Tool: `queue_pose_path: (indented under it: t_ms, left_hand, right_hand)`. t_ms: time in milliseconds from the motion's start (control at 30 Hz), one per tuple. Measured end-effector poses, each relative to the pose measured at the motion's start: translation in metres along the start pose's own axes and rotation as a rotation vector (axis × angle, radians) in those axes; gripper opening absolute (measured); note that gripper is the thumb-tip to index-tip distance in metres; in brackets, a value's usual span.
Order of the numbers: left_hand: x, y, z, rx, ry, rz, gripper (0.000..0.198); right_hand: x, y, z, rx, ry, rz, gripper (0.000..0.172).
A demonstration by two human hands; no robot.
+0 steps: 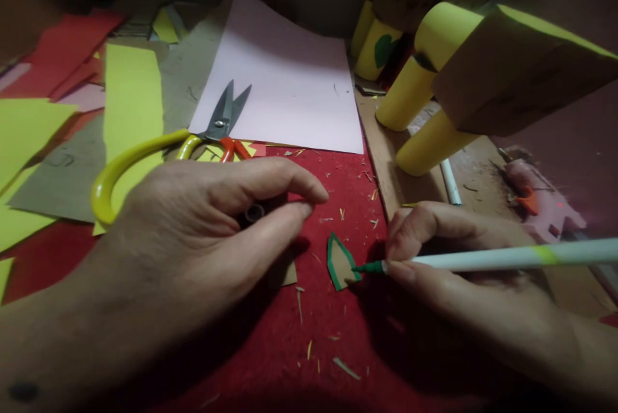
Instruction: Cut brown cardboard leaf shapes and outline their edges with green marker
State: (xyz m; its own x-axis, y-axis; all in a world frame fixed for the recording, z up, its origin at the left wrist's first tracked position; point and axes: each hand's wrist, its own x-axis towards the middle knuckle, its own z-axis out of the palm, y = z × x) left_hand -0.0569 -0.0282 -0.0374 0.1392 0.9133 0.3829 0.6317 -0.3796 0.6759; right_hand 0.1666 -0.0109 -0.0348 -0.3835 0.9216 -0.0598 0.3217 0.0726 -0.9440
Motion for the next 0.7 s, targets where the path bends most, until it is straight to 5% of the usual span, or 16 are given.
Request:
queue_pose_path:
  t_ms: [300, 700]
  left_hand:
    - [0.0036, -0.0084, 0.0015, 0.030, 0.017, 0.097, 0.017]
    - [0.0063, -0.0060, -0.0004, 0.124, -0.009, 0.032, 0.013]
  right_hand:
    - [-0.0020, -0.0003, -0.0036, -0.162, -0.104, -0.110, 0.014]
    - [-0.0026, 0.0020, -0.0025, -0.020, -0.040, 0.003, 0.012]
